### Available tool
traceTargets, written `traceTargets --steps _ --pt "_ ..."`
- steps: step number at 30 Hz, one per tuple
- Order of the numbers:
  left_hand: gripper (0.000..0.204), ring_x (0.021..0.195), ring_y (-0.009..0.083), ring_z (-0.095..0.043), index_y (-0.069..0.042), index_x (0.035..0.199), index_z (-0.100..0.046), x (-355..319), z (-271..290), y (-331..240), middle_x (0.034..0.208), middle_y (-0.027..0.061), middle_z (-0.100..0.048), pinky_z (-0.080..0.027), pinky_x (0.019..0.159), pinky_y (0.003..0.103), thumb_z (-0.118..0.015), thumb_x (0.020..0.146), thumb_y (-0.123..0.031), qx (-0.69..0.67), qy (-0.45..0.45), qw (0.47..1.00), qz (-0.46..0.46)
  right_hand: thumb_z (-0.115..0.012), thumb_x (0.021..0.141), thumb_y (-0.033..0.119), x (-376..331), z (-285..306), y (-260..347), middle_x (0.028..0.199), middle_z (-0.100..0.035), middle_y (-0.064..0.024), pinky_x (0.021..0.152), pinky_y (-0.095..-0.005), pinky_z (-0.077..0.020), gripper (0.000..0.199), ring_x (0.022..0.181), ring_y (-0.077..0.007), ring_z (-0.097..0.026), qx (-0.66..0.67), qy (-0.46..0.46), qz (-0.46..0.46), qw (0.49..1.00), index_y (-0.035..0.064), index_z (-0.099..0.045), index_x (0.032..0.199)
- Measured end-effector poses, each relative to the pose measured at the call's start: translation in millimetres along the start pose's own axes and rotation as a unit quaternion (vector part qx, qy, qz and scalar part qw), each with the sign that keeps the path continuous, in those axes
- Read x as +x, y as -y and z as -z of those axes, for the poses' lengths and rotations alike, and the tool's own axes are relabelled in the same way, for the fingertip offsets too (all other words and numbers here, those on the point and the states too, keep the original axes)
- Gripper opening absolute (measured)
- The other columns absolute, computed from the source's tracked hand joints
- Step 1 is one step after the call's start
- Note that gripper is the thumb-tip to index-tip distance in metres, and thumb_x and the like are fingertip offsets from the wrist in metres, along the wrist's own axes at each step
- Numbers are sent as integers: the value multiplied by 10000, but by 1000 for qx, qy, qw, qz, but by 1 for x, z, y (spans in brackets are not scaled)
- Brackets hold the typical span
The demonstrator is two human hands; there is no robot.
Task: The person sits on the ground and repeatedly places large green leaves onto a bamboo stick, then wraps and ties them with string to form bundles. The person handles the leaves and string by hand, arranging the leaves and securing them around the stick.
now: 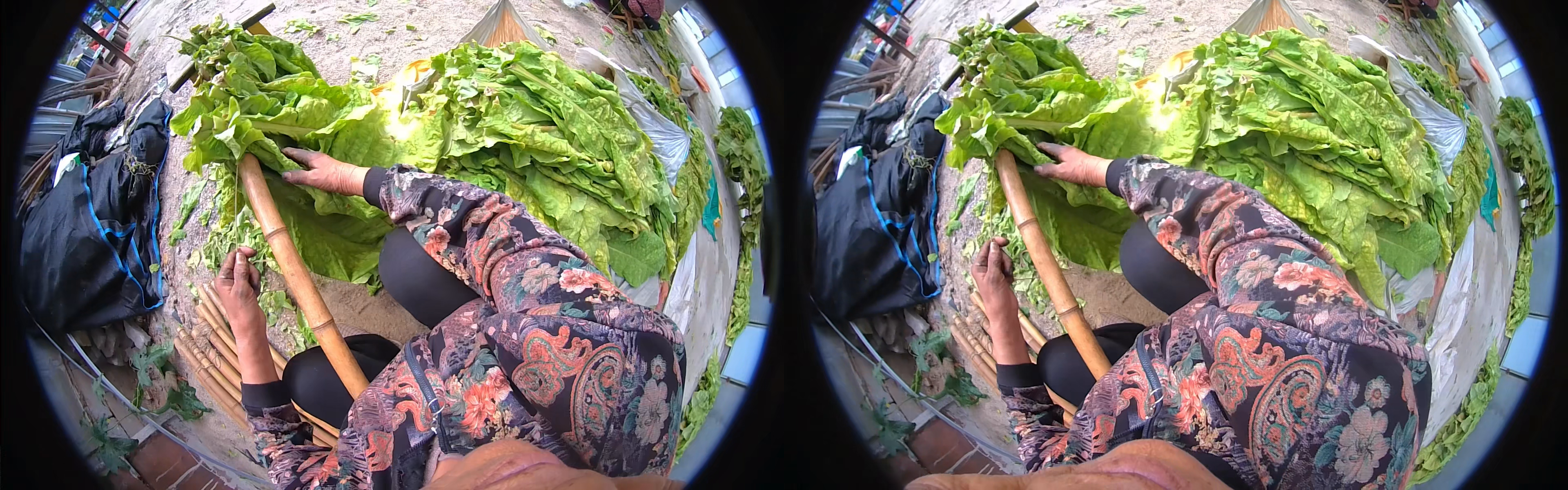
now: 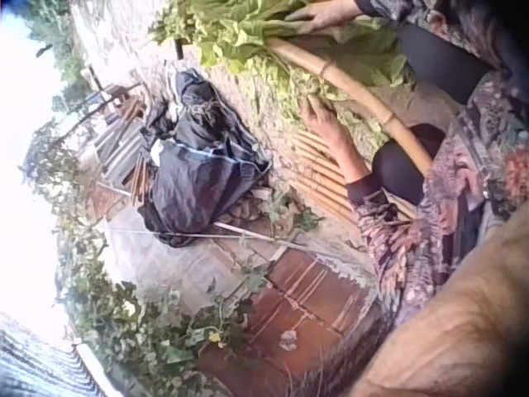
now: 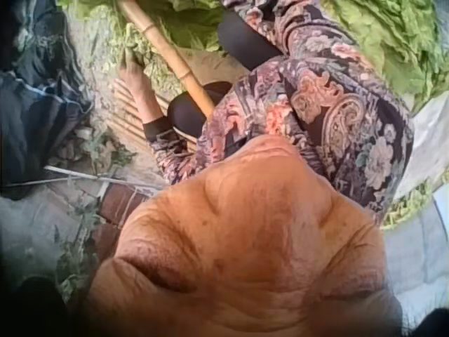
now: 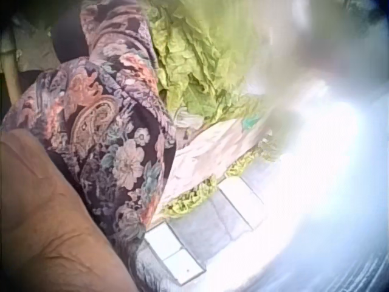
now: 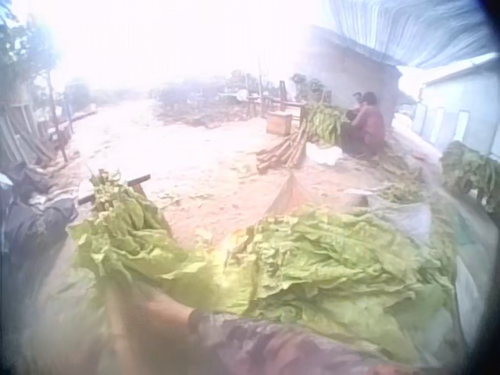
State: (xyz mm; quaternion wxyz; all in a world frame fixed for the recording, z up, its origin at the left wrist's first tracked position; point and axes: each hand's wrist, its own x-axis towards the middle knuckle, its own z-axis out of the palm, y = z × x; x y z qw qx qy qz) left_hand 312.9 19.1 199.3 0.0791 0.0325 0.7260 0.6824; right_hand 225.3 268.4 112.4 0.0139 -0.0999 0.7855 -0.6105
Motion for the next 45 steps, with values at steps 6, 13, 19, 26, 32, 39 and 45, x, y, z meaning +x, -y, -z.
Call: traceTargets --steps 6,13,19,26,32,39,45 --pt "166 476 149 -513 -62 1033 -603 -10 -66 15 595 52 -549 -379 439 284 -505 921 -135 412 -11 874 -257 -575 878 230 -86 180 5 899 -681 -108 676 -289 -523 233 722 -167 -639 -302 -299 63 903 61 -650 1018" --pt "187 510 313 -605 -153 1033 -617 -10 -87 23 644 149 -611 -480 457 410 -528 870 -137 634 -45 728 -257 -671 762 308 -215 387 -42 1245 -532 -172 944 -451 -403 623 1116 -337 -528 -639 -249 -302 662 56 -442 1284" --pt "186 520 298 -603 -143 1026 -613 -8 -83 26 655 131 -612 -471 465 387 -524 865 -115 637 -61 717 -278 -583 823 342 -244 417 -2 922 -644 -162 711 -462 -485 322 845 -364 -615 -572 -435 -136 682 116 -555 1051" --pt "168 536 301 -604 -140 989 -611 -1 -84 31 635 127 -600 -473 475 390 -528 849 -98 662 -57 701 -259 -450 842 116 -237 425 12 946 -637 -196 696 -468 -505 177 844 -370 -637 -708 -237 -256 614 45 -593 919" --pt "219 541 302 -602 -150 1041 -611 2 -83 33 683 130 -617 -468 484 394 -525 848 -95 651 -61 713 -254 -447 825 97 -234 395 -66 983 -635 -217 745 -453 -507 236 875 -361 -639 -621 -262 -323 664 54 -653 931" --pt "209 545 283 -613 -156 1040 -621 -3 -75 31 712 93 -641 -488 491 365 -555 847 -108 634 -66 731 -243 -578 768 216 -217 433 -29 906 -651 -161 730 -464 -491 218 860 -354 -623 -595 -406 -251 647 110 -641 948" --pt "228 565 284 -617 -119 1058 -619 -1 -75 30 798 106 -656 -486 499 361 -563 840 -80 595 -50 760 -256 -424 851 132 -152 474 -53 1014 -650 -158 777 -438 -502 273 954 -328 -628 -667 -270 -313 620 87 -662 976"
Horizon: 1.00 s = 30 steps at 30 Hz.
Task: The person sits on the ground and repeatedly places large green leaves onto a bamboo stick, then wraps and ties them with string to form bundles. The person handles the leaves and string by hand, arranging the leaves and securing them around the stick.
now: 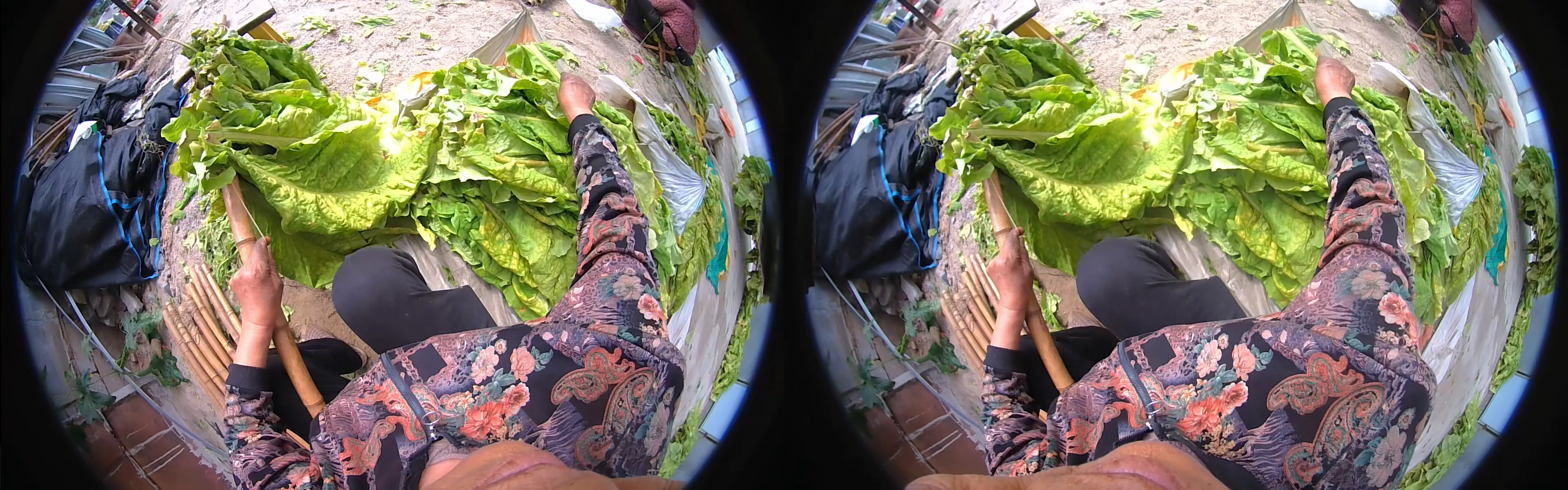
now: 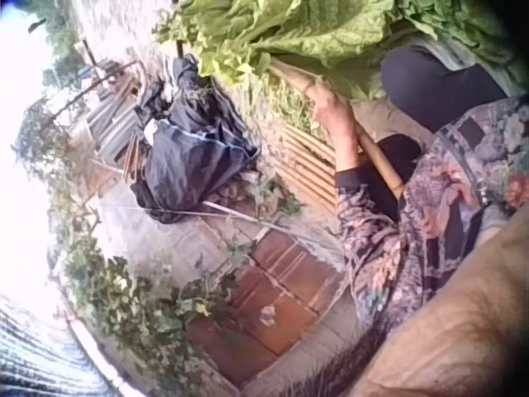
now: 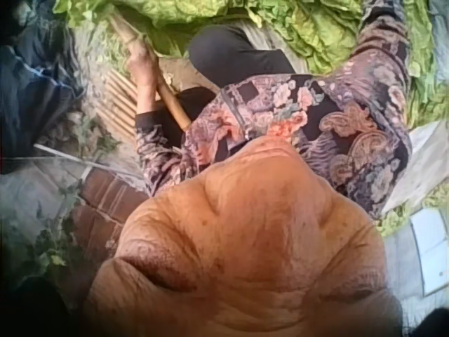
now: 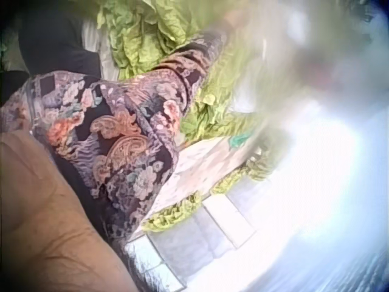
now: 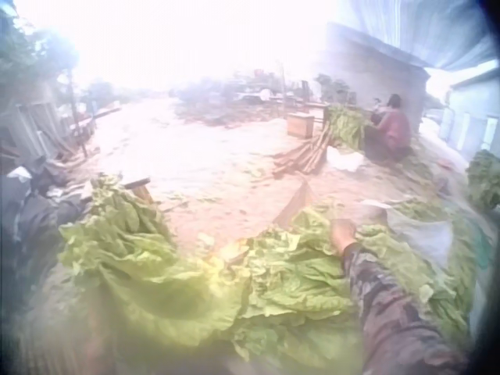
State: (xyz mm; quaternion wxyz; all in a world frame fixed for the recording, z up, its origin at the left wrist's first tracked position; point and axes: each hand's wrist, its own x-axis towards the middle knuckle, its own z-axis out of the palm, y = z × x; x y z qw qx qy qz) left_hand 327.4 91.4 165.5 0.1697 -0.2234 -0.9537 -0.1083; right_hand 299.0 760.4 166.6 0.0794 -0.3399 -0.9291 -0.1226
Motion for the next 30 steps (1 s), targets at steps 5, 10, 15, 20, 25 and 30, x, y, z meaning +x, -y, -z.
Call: traceTargets --steps 5,10,15,20,25,30 --pt "200 533 283 -608 -116 1034 -629 -1 7 -4 737 115 -645 -473 474 363 -571 844 -95 2 -4 1000 9 -514 793 107 5 -67 24 964 -642 -208 748 -445 -507 188 889 -356 -636 10 84 33 996 48 -660 896" --pt "162 535 287 -608 -123 997 -636 -2 3 -7 724 108 -644 -479 477 367 -573 848 -105 -4 -19 1000 12 -540 828 190 -13 -53 9 1016 -630 -126 816 -434 -462 216 953 -304 -608 -52 9 61 997 96 -660 980" --pt "173 543 284 -610 -137 1020 -624 5 -11 -3 737 111 -637 -478 480 367 -558 861 -117 -5 -20 1000 9 -647 751 251 -36 0 -33 1146 -574 -81 869 -458 -401 405 1063 -291 -531 73 -185 64 978 150 -565 1135" --pt "133 546 274 -616 -159 977 -627 -2 -10 8 712 96 -635 -480 475 363 -529 887 -167 15 -20 999 32 -614 767 179 -84 100 -16 817 -630 -179 644 -470 -474 401 742 -388 -608 156 -260 111 946 103 -502 1144" --pt "173 536 281 -620 -173 1000 -617 -3 -11 9 653 112 -622 -504 479 381 -546 845 -145 29 -8 999 31 -600 767 108 -203 195 107 811 -621 -181 638 -476 -464 450 745 -384 -600 230 -148 314 909 80 -447 1190" --pt "133 612 345 -631 -115 934 -602 -2 -17 19 658 157 -609 -514 542 449 -510 856 -170 -127 -40 990 37 -526 751 49 -259 124 248 789 -605 -199 659 -483 -471 202 771 -398 -595 157 79 514 839 13 -469 942"
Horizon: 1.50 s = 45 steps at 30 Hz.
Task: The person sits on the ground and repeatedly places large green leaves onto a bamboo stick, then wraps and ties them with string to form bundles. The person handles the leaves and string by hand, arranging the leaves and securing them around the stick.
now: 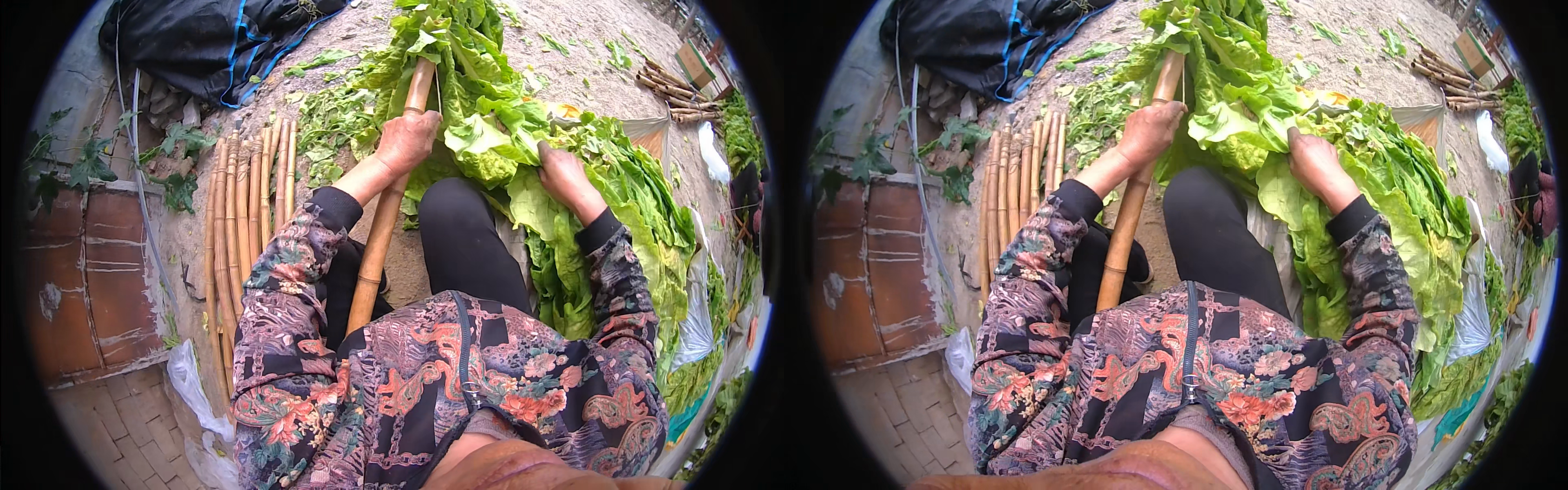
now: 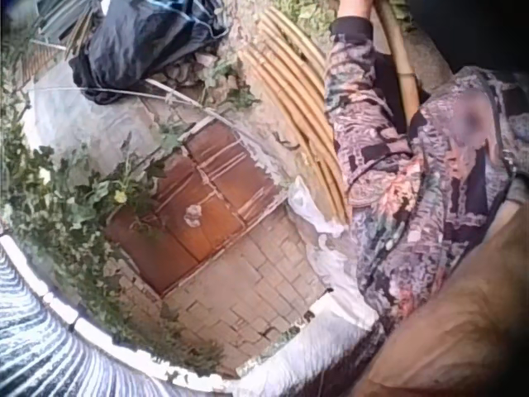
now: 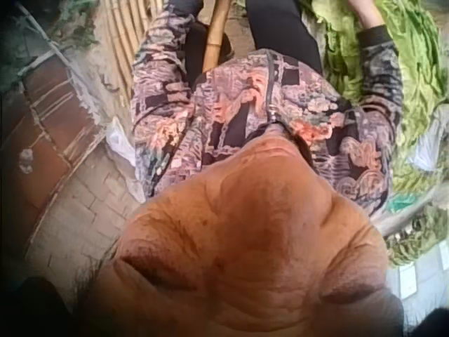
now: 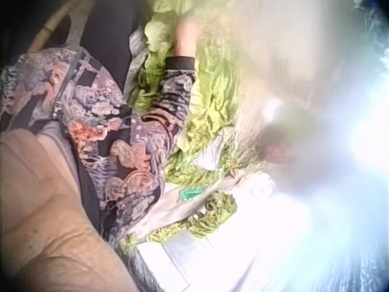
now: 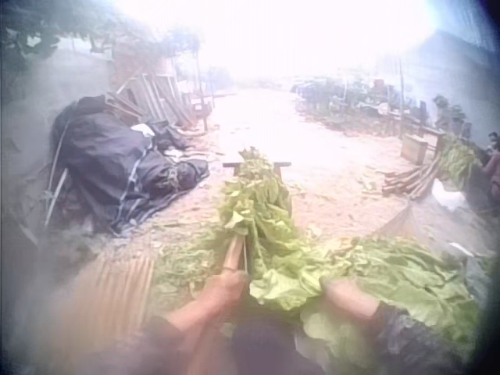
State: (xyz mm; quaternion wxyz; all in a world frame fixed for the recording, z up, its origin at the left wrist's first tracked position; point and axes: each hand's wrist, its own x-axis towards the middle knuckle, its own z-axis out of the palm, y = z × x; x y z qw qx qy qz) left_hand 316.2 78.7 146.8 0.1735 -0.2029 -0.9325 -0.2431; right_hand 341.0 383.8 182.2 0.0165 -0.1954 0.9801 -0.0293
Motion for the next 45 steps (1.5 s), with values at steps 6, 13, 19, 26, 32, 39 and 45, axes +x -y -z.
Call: traceTargets --steps 6,13,19,26,32,39,45 --pt "210 682 349 -630 -59 944 -632 5 77 9 720 174 -634 -488 593 434 -520 896 -231 -140 -43 985 93 -517 719 35 87 -42 49 791 -616 -203 659 -488 -476 206 766 -389 -610 13 -8 122 992 8 -504 923" --pt "151 559 221 -600 -1 861 -641 -6 102 26 660 140 -618 -461 555 331 -550 863 -122 -277 34 960 3 -568 774 95 182 -78 72 793 -608 -229 693 -453 -475 278 806 -401 -598 220 -133 146 955 -14 -508 1023" --pt "192 745 171 -619 -18 973 -647 -27 23 142 818 109 -675 -485 703 324 -576 863 -159 -231 189 953 59 -592 802 89 206 -89 99 793 -618 -145 723 -381 -475 151 750 -184 -536 501 -69 134 852 -25 -590 900" --pt "219 711 152 -582 7 957 -644 117 100 124 795 93 -661 -481 691 317 -540 888 -173 -142 167 976 18 -584 790 166 151 -41 105 893 -630 -207 744 -460 -473 202 864 -394 -590 261 -27 188 946 35 -616 940" --pt "205 792 376 -616 14 893 -652 70 120 31 770 220 -624 -478 719 440 -542 833 -148 -143 123 982 7 -551 848 217 169 -61 129 847 -627 -108 684 -354 -471 183 779 -291 -599 551 -147 -31 821 71 -572 956" --pt "220 625 206 -599 43 1000 -626 39 130 51 683 132 -612 -474 604 313 -492 888 -91 -232 140 953 135 -443 950 202 209 -83 124 909 -581 -4 715 -264 -449 190 804 -100 -536 831 -107 -58 543 63 -561 1003" --pt "173 567 296 -612 48 957 -621 58 91 -38 645 178 -603 -451 529 364 -522 863 -57 -265 44 961 -70 -523 915 194 244 -116 121 1024 -528 -49 865 -284 -398 270 934 -131 -477 875 -189 -42 443 48 -495 1140"
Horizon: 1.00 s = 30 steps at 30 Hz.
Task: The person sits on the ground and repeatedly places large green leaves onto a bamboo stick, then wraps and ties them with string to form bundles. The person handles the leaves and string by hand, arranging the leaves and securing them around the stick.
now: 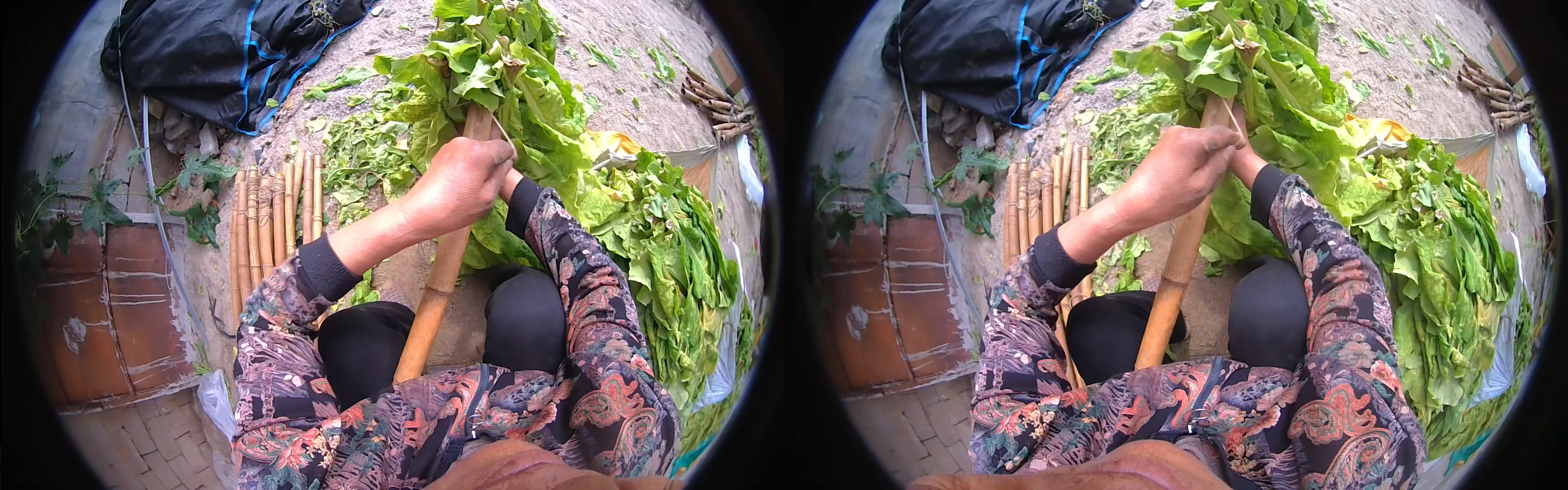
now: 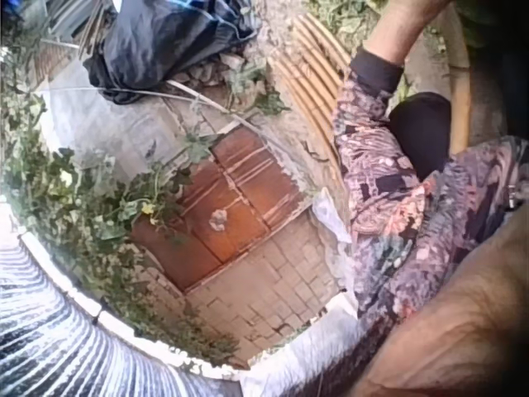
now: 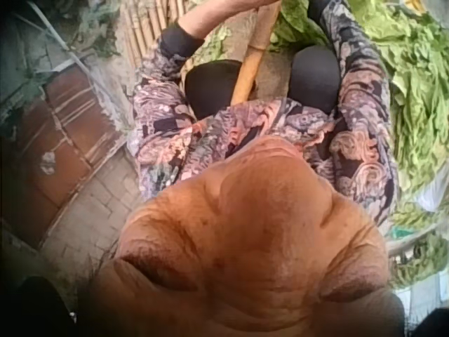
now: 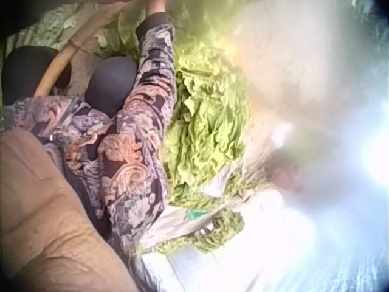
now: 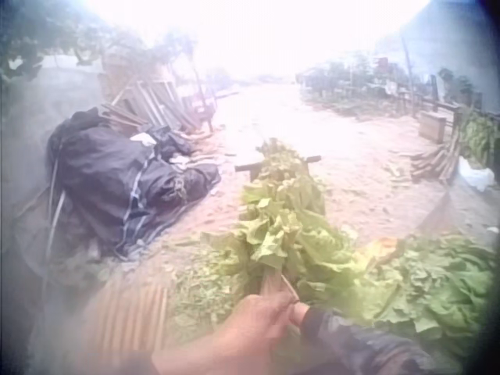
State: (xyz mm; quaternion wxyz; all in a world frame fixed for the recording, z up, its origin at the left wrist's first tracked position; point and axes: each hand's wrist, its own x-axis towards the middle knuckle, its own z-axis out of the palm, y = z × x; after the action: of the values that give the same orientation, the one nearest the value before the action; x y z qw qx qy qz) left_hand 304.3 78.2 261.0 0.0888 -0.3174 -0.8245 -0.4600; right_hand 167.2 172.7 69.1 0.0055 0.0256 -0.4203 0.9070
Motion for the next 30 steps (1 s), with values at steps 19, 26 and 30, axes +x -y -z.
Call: traceTargets --steps 19,26,30 --pt "304 757 386 -624 1 1158 -574 -27 -80 -4 818 249 -619 -498 664 399 -541 861 -53 54 132 989 48 -533 853 368 -90 27 71 989 -620 -101 771 -403 -470 339 878 -287 -600 -755 239 108 602 97 -586 1049" --pt "349 530 54 -421 1 1278 -501 -50 -68 5 588 -16 -451 -390 514 201 -467 931 -28 -176 122 961 176 -581 861 233 -139 118 227 757 -649 -76 550 -313 -501 137 628 -182 -619 -792 -14 169 586 112 -640 887" --pt "347 520 48 -399 3 1281 -497 -39 -76 3 593 -35 -439 -365 496 193 -467 937 -33 -176 117 962 174 -506 792 38 -180 290 383 843 -640 -143 659 -427 -505 207 737 -320 -632 -863 -281 190 374 63 -615 966"
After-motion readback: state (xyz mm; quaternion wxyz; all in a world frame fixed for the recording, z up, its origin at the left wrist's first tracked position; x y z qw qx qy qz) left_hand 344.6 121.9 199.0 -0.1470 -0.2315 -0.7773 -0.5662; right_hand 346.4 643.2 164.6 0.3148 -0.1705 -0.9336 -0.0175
